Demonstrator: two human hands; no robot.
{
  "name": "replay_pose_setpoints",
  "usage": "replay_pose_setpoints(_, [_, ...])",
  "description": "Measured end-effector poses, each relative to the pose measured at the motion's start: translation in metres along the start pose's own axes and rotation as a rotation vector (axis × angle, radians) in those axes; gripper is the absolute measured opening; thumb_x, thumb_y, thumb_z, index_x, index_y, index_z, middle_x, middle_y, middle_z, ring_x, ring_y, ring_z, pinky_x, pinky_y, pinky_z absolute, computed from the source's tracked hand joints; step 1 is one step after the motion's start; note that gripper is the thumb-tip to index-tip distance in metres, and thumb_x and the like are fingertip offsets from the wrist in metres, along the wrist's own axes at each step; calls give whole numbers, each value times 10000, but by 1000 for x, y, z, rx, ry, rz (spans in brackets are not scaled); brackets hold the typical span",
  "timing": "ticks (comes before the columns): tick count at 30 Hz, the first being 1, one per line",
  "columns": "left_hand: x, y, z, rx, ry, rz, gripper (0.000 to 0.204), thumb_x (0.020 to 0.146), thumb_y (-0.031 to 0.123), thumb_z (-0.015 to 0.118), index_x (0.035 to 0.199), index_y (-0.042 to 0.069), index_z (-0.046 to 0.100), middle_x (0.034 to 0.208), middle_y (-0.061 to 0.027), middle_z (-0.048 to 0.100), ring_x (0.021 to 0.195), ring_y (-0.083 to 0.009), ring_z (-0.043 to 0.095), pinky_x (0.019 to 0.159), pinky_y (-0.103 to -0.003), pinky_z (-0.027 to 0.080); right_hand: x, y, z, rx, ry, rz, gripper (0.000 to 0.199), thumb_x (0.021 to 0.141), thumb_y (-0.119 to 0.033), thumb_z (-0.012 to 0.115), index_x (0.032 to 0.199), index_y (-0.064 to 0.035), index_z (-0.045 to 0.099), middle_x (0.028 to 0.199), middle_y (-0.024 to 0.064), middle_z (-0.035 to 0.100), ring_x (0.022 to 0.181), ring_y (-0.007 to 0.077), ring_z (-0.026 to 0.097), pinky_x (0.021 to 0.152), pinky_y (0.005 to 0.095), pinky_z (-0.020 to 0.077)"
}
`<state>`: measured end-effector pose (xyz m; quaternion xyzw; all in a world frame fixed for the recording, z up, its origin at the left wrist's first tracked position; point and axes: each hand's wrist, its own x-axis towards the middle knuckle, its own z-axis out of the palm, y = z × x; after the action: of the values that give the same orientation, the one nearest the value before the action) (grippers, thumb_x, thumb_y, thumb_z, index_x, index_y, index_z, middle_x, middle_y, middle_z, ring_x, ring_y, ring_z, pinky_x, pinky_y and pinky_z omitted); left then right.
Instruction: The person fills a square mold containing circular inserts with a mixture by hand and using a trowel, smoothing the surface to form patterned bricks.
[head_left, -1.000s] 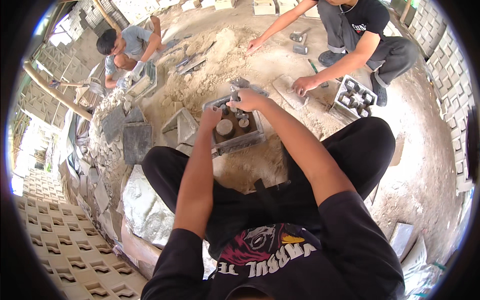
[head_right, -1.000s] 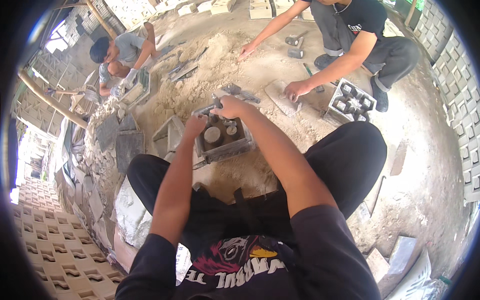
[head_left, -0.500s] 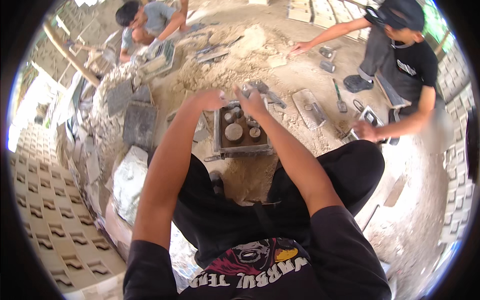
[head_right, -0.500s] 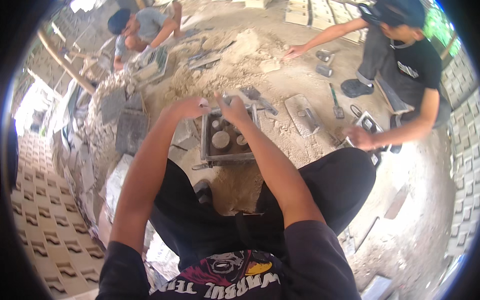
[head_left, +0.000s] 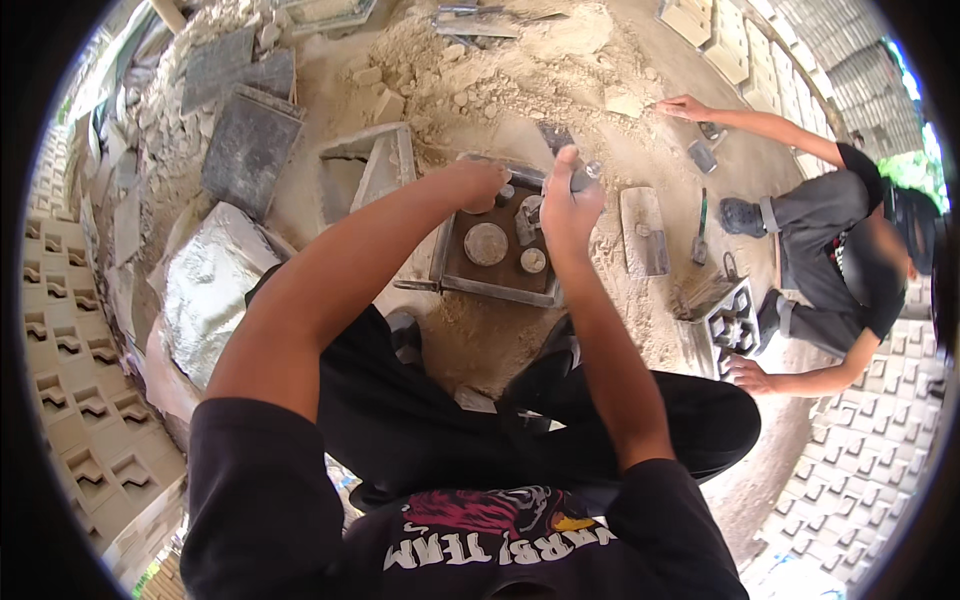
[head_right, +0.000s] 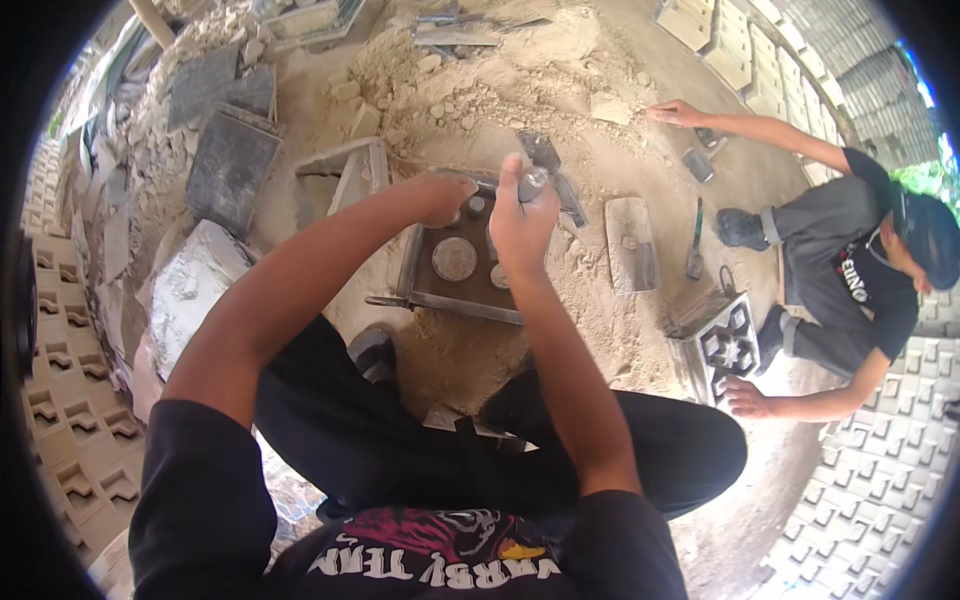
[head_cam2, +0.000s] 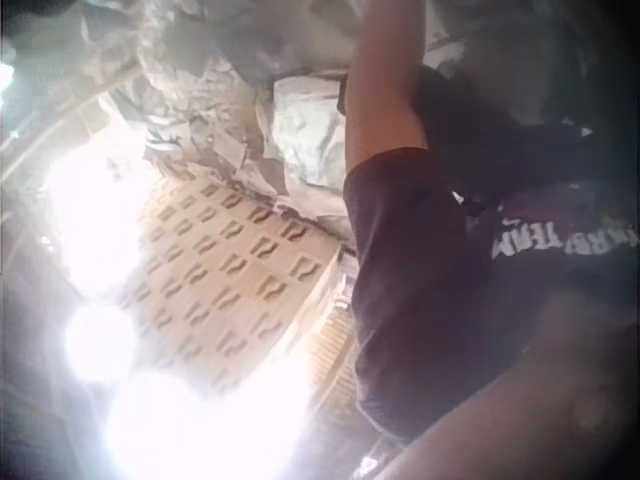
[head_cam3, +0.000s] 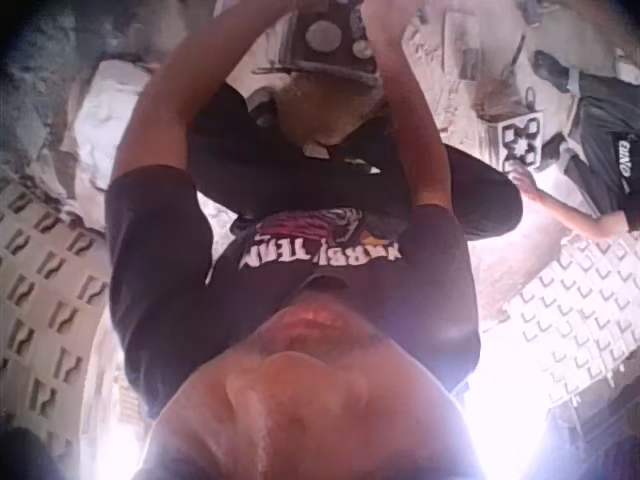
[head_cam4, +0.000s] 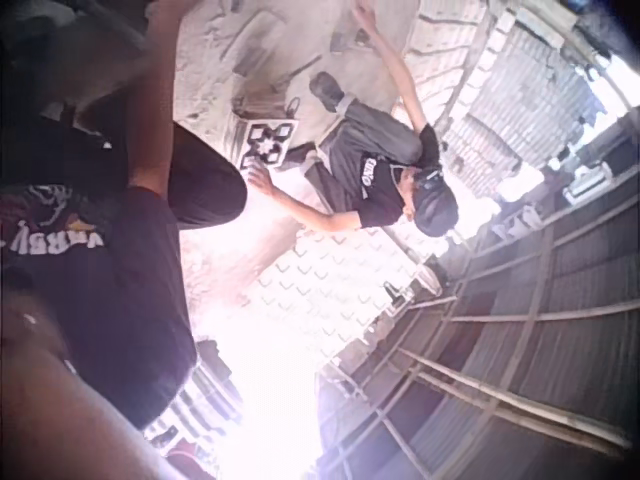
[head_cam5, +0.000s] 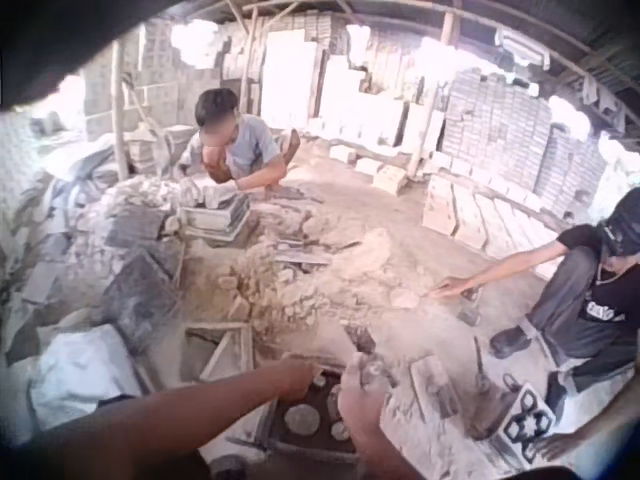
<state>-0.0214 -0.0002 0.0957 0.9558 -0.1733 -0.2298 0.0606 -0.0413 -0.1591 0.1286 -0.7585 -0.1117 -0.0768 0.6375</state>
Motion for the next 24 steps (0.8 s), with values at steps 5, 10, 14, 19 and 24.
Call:
replay_pose_setpoints(5, [7, 0, 27, -144, 94, 83, 515, 859, 112, 563, 1364, 86, 465, 1330, -128, 573, 1218, -308, 560, 1041, -536, 390, -1, -7, 15, -230, -126, -191, 288, 1014, -255, 537, 836, -28, 531, 685, 8, 519, 616, 94, 472, 565, 289, 412])
replay_pose_setpoints(10, [35, -4, 18, -257, -103, 48, 415, 868, 98, 530, 1277, 93, 597, 1247, -144, 641, 1169, -317, 607, 980, -487, 456, 15, 2, 13, 59, -139, -61, 246, 1015, -169, 520, 808, -42, 490, 657, 22, 528, 580, 107, 496, 554, 274, 426])
replay_pose_setpoints(14, [42, -16, 15, -398, -111, 106, 464, 804, 28, 538, 1254, 99, 623, 1151, -201, 664, 1115, -379, 612, 943, -442, 488, 23, 0, 9, -215, -69, -103, 281, 975, -165, 619, 750, -31, 518, 571, 55, 509, 501, 102, 481, 476, 292, 398])
replay_pose_setpoints(19, [30, -24, -10, -399, -130, 105, 523, 800, 10, 520, 1306, 114, 605, 1137, -215, 667, 1095, -383, 619, 923, -442, 494, 19, -14, 22, -124, -29, -39, 326, 987, -176, 610, 698, -43, 535, 537, -8, 466, 478, 65, 419, 446, 272, 332])
replay_pose_setpoints(24, [10, -37, -78, -445, 315, 60, 400, 868, 51, 525, 1258, 47, 612, 1129, -207, 672, 1030, -370, 644, 895, -441, 505, 36, -9, 16, 167, 104, 74, 362, 1002, -179, 575, 664, -61, 522, 557, -49, 463, 487, 42, 386, 449, 247, 306])
